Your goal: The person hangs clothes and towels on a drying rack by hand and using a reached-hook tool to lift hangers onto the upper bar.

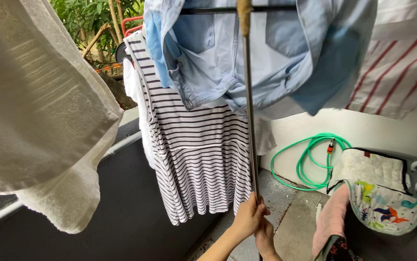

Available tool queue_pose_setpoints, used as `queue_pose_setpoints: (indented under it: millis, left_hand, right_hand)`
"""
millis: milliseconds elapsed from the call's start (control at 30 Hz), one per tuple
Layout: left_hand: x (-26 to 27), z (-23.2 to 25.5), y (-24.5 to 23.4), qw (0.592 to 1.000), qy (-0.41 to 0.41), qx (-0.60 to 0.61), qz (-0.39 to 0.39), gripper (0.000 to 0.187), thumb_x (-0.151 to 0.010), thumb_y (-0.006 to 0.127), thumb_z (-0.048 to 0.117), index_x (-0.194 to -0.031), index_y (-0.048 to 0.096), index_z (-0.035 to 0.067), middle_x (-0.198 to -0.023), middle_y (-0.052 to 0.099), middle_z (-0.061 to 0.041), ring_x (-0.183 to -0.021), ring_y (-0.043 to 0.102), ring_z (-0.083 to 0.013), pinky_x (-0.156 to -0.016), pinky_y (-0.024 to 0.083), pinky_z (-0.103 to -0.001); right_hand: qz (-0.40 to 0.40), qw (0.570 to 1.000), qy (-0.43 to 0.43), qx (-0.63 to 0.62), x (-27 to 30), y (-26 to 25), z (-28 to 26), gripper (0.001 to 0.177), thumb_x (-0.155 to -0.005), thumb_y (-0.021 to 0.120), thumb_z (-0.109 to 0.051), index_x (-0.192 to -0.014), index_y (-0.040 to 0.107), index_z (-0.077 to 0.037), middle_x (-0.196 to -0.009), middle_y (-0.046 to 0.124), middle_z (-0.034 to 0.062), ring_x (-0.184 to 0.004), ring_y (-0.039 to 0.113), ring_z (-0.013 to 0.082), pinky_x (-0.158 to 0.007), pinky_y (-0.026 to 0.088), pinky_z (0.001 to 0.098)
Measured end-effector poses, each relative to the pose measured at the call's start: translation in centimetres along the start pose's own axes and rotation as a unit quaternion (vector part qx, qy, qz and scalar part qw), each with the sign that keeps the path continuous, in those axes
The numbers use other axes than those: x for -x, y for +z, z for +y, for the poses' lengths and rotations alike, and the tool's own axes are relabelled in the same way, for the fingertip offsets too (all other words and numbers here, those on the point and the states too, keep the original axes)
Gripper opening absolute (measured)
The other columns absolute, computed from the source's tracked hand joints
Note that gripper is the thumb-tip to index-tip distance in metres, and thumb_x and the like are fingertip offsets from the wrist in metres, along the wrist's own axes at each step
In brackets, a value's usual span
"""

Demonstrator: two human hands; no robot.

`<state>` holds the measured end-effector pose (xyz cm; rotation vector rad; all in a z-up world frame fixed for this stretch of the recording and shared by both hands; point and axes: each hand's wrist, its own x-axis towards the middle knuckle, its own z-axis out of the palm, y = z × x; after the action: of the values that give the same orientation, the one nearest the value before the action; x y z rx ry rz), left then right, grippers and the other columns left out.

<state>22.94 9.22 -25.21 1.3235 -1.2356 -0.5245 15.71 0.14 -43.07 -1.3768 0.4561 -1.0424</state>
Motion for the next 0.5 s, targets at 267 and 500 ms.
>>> queue_pose_setpoints:
  millis: [267,500]
  left_hand:
    - [-0.2,6.9,2.4,0.998,0.029,0.034,-0.048,0.009,-0.105,0.053,0.008,-0.109,0.047,0.003,-0.085,0.066,-0.009,-0.086,0.077,-0.0217,-0.073,0.06,-0.034]
    - [-2.9,14.0,2.2,0.993,0.12,-0.013,-0.014,0.011,-0.104,0.056,0.009,-0.104,0.05,0.0,-0.081,0.07,-0.012,-0.08,0.076,-0.0219,-0.07,0.059,-0.035]
  right_hand:
    - [0.035,0.998,-0.051,0.025,0.5,-3.2,-5.9,0.043,-0.106,0.044,-0.038,-0.092,0.065,-0.003,-0.061,0.042,-0.0068,-0.051,0.032,0.0035,-0.046,0.024,0.0254]
    - [-0.07,0.991,-0.112,0.002,1.2,-5.9,-6.8,0.046,-0.105,0.038,-0.049,-0.096,0.059,-0.008,-0.063,0.045,-0.0042,-0.052,0.039,0.0055,-0.046,0.028,0.0249]
